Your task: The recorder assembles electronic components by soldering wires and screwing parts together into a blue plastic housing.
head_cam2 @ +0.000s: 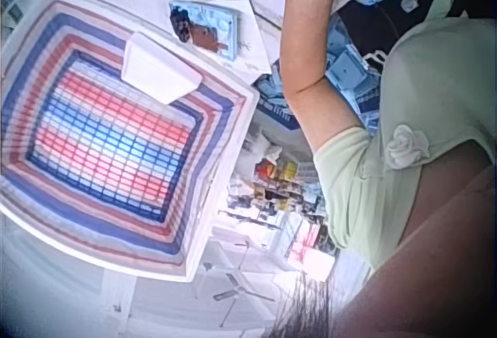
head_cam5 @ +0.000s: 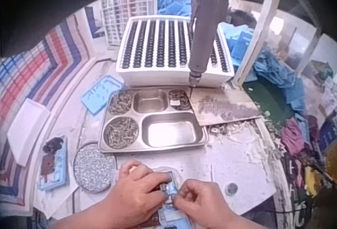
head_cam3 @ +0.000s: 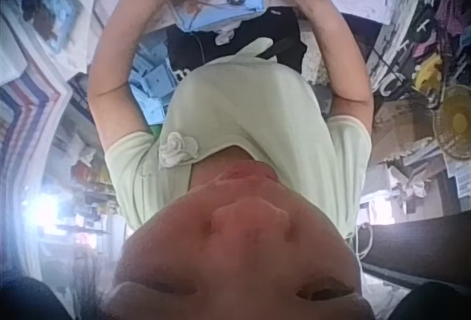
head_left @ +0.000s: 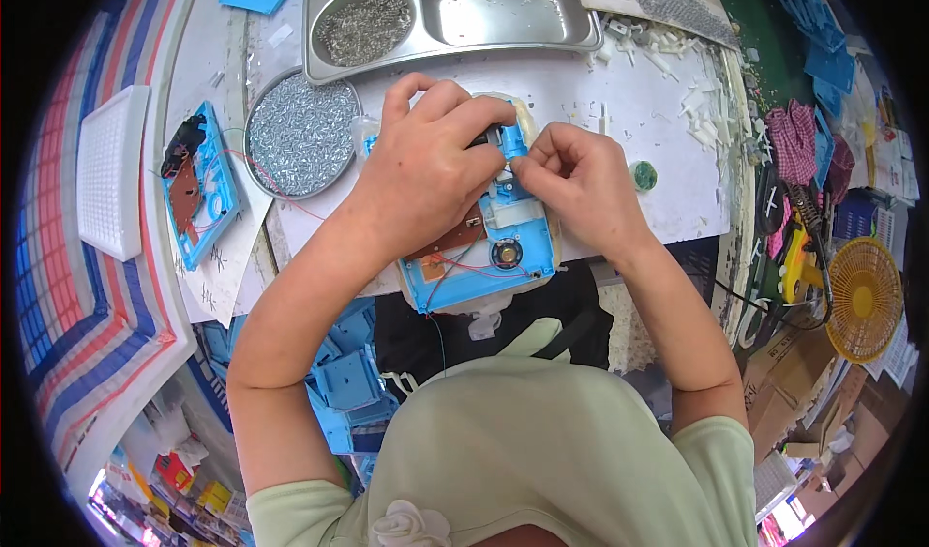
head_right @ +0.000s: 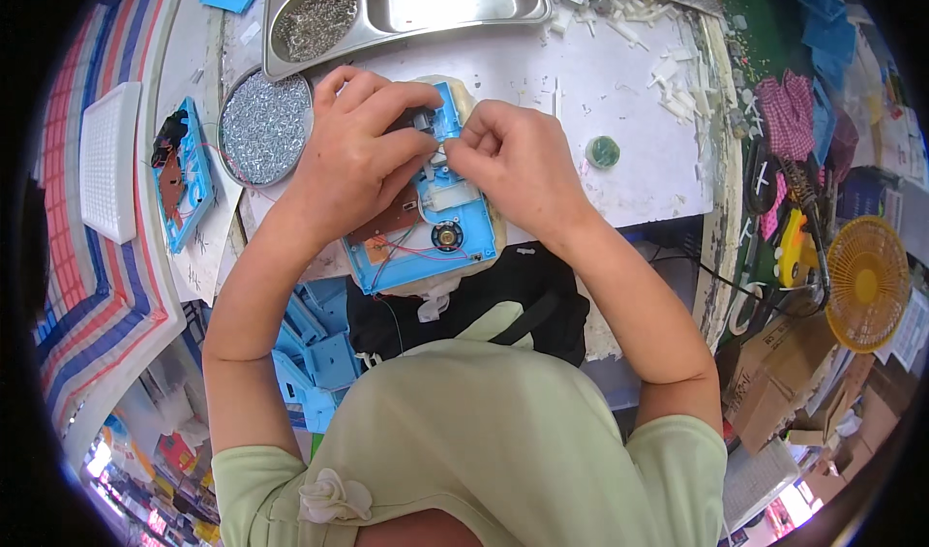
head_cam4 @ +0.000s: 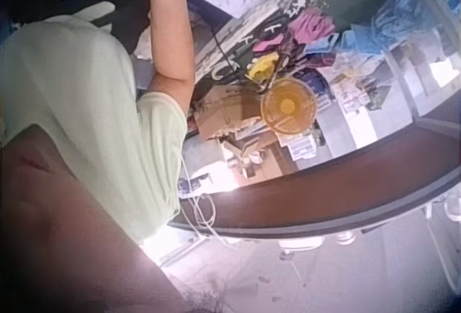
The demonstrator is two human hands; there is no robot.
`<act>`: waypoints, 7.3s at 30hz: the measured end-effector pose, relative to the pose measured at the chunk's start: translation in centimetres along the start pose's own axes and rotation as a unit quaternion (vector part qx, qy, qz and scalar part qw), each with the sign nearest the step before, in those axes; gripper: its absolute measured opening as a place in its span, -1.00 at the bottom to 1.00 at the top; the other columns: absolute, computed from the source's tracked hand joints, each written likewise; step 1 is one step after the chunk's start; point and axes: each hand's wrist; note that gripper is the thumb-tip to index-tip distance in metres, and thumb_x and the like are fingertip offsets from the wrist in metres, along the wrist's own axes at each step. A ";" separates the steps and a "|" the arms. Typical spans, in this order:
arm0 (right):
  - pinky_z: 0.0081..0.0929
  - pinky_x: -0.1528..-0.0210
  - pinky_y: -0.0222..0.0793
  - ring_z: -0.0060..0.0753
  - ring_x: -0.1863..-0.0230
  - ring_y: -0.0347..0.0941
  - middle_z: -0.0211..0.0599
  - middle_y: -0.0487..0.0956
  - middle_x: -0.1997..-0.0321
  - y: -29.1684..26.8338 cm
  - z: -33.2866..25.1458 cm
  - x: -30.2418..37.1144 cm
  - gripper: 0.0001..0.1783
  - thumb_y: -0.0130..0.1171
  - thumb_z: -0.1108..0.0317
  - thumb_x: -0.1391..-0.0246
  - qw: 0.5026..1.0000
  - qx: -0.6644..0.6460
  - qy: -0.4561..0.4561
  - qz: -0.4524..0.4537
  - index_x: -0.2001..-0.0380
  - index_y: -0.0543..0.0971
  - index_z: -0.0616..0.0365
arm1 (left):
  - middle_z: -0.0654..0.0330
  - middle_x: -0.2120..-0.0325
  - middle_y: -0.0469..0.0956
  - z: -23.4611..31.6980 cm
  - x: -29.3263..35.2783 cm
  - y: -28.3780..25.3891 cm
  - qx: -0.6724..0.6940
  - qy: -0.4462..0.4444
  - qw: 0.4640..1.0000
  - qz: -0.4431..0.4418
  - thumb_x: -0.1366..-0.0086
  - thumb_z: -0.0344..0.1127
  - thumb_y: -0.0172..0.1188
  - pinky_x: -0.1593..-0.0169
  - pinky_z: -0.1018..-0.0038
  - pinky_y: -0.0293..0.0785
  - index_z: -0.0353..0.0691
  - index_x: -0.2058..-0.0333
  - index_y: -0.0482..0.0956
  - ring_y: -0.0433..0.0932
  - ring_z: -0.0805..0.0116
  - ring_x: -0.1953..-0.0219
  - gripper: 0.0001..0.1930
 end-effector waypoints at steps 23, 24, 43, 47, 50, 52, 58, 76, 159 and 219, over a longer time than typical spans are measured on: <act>-0.46 0.32 0.48 -0.44 0.43 0.60 -0.23 0.67 0.47 -23.9 -3.7 5.6 -0.82 0.32 0.35 -0.12 0.927 0.314 -0.040 0.202 0.35 0.67 0.28 | 0.17 0.29 0.53 -0.2 -2.2 -1.1 0.027 -0.006 0.997 -0.074 -0.04 -0.46 0.36 -0.06 0.11 0.36 -0.18 0.32 0.54 0.53 0.09 0.16 -0.78; -0.43 0.30 0.51 -0.33 0.42 0.63 -0.18 0.69 0.43 -27.9 -4.4 3.7 -0.78 0.29 0.30 -0.12 0.887 0.414 -0.037 0.204 0.32 0.70 0.26 | 0.16 0.28 0.53 0.0 -2.5 -1.3 0.026 -0.006 0.996 -0.080 -0.04 -0.46 0.37 -0.06 0.11 0.36 -0.18 0.33 0.54 0.53 0.09 0.17 -0.78; -0.08 -0.18 0.49 0.01 -0.04 0.62 0.00 0.68 -0.01 -56.0 22.9 -11.7 -0.54 0.36 0.27 0.04 0.694 0.372 0.392 0.476 0.03 0.70 0.18 | 0.20 0.31 0.56 1.3 -3.7 -1.3 0.055 -0.039 0.995 -0.067 0.00 -0.44 0.33 0.13 0.20 0.41 -0.17 0.36 0.58 0.54 0.14 0.28 -0.81; -0.08 -0.28 0.44 0.03 -0.13 0.59 0.01 0.66 -0.10 -57.7 25.8 -13.8 -0.49 0.36 0.26 0.04 0.709 0.401 0.395 0.425 -0.04 0.69 0.13 | 0.19 0.30 0.57 0.9 -3.2 -1.2 0.058 -0.045 0.994 -0.076 0.00 -0.43 0.34 0.11 0.19 0.43 -0.16 0.35 0.59 0.54 0.14 0.28 -0.80; -0.17 -0.38 0.31 -0.07 -0.26 0.50 -0.09 0.57 -0.26 -60.2 24.2 -13.4 -0.34 0.37 0.20 -0.07 0.731 0.495 0.365 0.297 -0.26 0.54 0.13 | 0.14 0.32 0.56 0.0 -2.6 -0.4 0.049 -0.030 0.996 -0.065 -0.01 -0.37 0.30 0.17 0.17 0.44 -0.17 0.37 0.57 0.55 0.08 0.27 -0.83; -0.21 -0.35 0.33 -0.12 -0.24 0.51 -0.11 0.57 -0.25 -60.1 22.7 -13.0 -0.35 0.36 0.21 -0.08 0.742 0.519 0.302 0.299 -0.26 0.53 0.15 | 0.11 0.35 0.52 -0.1 -2.6 -0.6 0.043 -0.022 0.997 -0.067 -0.04 -0.33 0.28 0.18 0.15 0.44 -0.17 0.36 0.52 0.55 0.03 0.28 -0.82; -0.31 -0.27 0.38 -0.25 -0.17 0.52 -0.16 0.59 -0.20 -54.3 9.8 -10.0 -0.38 0.35 0.24 -0.13 0.814 0.440 0.070 0.373 -0.25 0.52 0.21 | 0.17 0.19 0.55 -0.1 -1.7 -0.9 0.044 -0.028 0.998 -0.039 -0.08 -0.42 0.35 0.06 0.19 0.47 -0.15 0.26 0.56 0.56 0.02 0.16 -0.77; -0.55 0.31 0.44 -0.60 0.35 0.53 -0.34 0.64 0.31 -3.8 -6.4 0.3 -0.40 0.26 0.34 -0.29 0.984 -0.076 -0.149 -0.065 -0.33 0.38 0.26 | 0.19 0.29 0.69 4.5 3.1 -7.4 0.594 -0.422 0.669 0.149 -0.40 -0.15 0.29 0.42 0.61 0.52 -0.40 -0.09 0.53 0.62 0.54 0.43 -0.54; -0.62 0.17 0.45 -0.67 0.27 0.54 -0.41 0.69 0.30 -1.6 -5.9 -9.6 -0.84 0.36 0.42 -0.14 0.969 0.083 -0.173 -0.153 0.24 0.69 0.30 | 0.13 0.42 0.53 0.6 7.7 -4.0 0.059 -0.328 0.936 0.112 -0.36 -0.24 0.17 0.10 0.12 0.23 -0.19 0.38 0.55 0.53 0.08 0.24 -0.82; -0.53 0.21 0.48 -0.51 0.33 0.56 -0.37 0.67 0.41 -2.3 -1.4 0.7 -0.87 0.42 0.47 -0.03 0.983 0.051 -0.167 -0.052 0.33 0.71 0.25 | 0.27 0.37 0.63 0.4 6.8 -4.5 -0.050 -0.236 0.965 0.102 -0.18 -0.33 0.37 0.01 0.21 0.24 -0.08 0.36 0.66 0.57 0.24 0.23 -0.93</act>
Point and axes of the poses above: each hand's wrist, its own x-axis away from the middle knuckle, its own y-axis out of the palm, z = x × y
